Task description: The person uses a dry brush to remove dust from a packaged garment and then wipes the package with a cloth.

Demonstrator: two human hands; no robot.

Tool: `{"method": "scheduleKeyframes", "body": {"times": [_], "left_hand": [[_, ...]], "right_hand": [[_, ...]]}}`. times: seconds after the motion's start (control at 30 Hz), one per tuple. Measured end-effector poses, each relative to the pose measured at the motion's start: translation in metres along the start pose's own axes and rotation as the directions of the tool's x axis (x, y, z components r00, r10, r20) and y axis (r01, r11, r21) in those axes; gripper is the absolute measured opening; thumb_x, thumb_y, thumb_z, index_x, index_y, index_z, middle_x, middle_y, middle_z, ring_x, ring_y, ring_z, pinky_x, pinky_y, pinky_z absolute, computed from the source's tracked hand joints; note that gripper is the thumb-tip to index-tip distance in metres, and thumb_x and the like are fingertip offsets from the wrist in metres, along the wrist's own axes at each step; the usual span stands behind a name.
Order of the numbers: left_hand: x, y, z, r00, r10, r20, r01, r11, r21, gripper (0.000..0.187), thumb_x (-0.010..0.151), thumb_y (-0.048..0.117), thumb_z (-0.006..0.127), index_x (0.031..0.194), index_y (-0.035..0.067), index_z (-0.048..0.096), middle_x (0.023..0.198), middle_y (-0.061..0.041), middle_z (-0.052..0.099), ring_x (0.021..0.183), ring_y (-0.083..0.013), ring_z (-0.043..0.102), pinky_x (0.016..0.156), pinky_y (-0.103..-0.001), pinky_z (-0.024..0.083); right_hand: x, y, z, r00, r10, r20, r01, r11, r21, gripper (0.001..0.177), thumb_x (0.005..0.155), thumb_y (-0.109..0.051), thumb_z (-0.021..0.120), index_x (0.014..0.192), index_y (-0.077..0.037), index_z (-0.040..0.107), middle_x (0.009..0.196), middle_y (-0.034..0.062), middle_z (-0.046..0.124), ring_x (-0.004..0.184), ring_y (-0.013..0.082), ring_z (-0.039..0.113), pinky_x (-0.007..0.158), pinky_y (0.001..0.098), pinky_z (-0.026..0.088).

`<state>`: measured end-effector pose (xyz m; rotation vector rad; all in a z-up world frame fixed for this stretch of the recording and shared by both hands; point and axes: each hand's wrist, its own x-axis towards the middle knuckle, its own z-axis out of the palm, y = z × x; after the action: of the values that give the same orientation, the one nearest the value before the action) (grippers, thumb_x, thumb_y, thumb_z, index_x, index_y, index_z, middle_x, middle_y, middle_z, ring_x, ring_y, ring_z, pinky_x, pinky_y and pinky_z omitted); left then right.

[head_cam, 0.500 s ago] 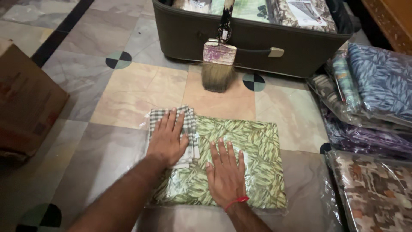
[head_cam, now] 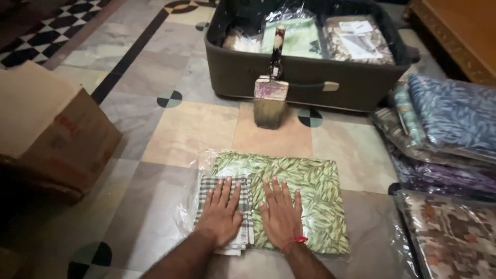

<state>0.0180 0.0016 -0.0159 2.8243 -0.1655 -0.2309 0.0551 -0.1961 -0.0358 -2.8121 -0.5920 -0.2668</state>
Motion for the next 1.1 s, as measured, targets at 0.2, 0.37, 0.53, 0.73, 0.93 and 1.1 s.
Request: {"method": "scheduleKeyframes", "body": {"times": [0.2, 0.37, 0.53, 0.73, 0.93, 1.1], "left_hand": [[0.002, -0.025, -0.039, 0.995, -0.014, -0.098, -0.083, 0.424, -0.902, 0.056, 0.098, 0.025, 0.052, 0.152, 0.012, 0.043, 0.165, -0.016, 0.037, 0.153, -0.0289, 0.034, 0.122, -0.039, 0.028], [-0.006, -0.080, -0.034, 0.922, -0.375, -0.098, 0.283, 0.824, -0.491, 0.044, 0.089, 0.012, 0.062, 0.134, 0.010, 0.063, 0.130, -0.018, 0.070, 0.123, -0.0305, 0.065, 0.105, -0.038, 0.049], [-0.005, -0.110, 0.024, 0.890, -0.407, 0.205, 0.448, 0.696, -0.561, 0.042, 0.086, 0.022, 0.079, 0.122, 0.004, 0.068, 0.113, -0.016, 0.075, 0.107, -0.0262, 0.072, 0.097, -0.036, 0.055], [0.000, -0.116, 0.030, 0.860, -0.290, 0.420, 0.506, 0.588, -0.631, 0.032, 0.083, 0.020, 0.085, 0.097, -0.007, 0.076, 0.076, -0.015, 0.074, 0.065, -0.0237, 0.068, 0.066, -0.041, 0.055], [0.005, -0.131, 0.051, 0.873, -0.256, 0.415, 0.484, 0.567, -0.666, 0.019, 0.088, 0.015, 0.077, 0.085, -0.004, 0.076, 0.068, -0.010, 0.075, 0.056, -0.0181, 0.069, 0.057, -0.033, 0.056], [0.005, -0.137, 0.049, 0.886, -0.198, 0.419, 0.452, 0.567, -0.689, 0.016, 0.091, 0.012, 0.074, 0.080, 0.000, 0.076, 0.067, -0.010, 0.074, 0.055, -0.0171, 0.065, 0.054, -0.033, 0.053]], "right_hand": [[0.010, 0.005, -0.014, 0.983, 0.108, 0.147, -0.141, 0.960, 0.241, 0.061, 0.101, -0.040, 0.048, 0.156, -0.018, 0.036, 0.162, 0.0105, 0.035, 0.153, 0.0296, 0.023, 0.121, 0.0559, 0.007], [0.010, -0.080, -0.041, 0.992, 0.059, 0.110, -0.093, 0.938, 0.335, 0.061, 0.098, -0.039, 0.052, 0.151, -0.009, 0.043, 0.158, 0.0115, 0.044, 0.153, 0.0276, 0.031, 0.126, 0.0470, 0.015], [0.009, -0.140, -0.024, 0.979, -0.104, 0.174, 0.046, 0.949, 0.311, 0.064, 0.101, -0.038, 0.051, 0.153, -0.004, 0.036, 0.162, 0.0184, 0.032, 0.152, 0.0358, 0.020, 0.121, 0.0515, 0.009], [-0.009, -0.115, -0.018, 0.982, -0.117, 0.151, 0.080, 0.969, 0.233, 0.064, 0.102, -0.037, 0.048, 0.157, -0.006, 0.033, 0.163, 0.0152, 0.032, 0.154, 0.0335, 0.021, 0.123, 0.0508, 0.009], [-0.036, -0.092, -0.027, 0.982, -0.126, 0.140, 0.098, 0.976, 0.194, 0.069, 0.102, -0.037, 0.048, 0.158, -0.003, 0.028, 0.165, 0.0179, 0.028, 0.154, 0.0346, 0.019, 0.122, 0.0519, 0.009], [-0.040, -0.109, -0.021, 0.971, -0.217, 0.097, 0.203, 0.969, 0.139, 0.067, 0.103, -0.036, 0.048, 0.157, 0.001, 0.030, 0.165, 0.0228, 0.027, 0.152, 0.0379, 0.019, 0.120, 0.0549, 0.009]]}}
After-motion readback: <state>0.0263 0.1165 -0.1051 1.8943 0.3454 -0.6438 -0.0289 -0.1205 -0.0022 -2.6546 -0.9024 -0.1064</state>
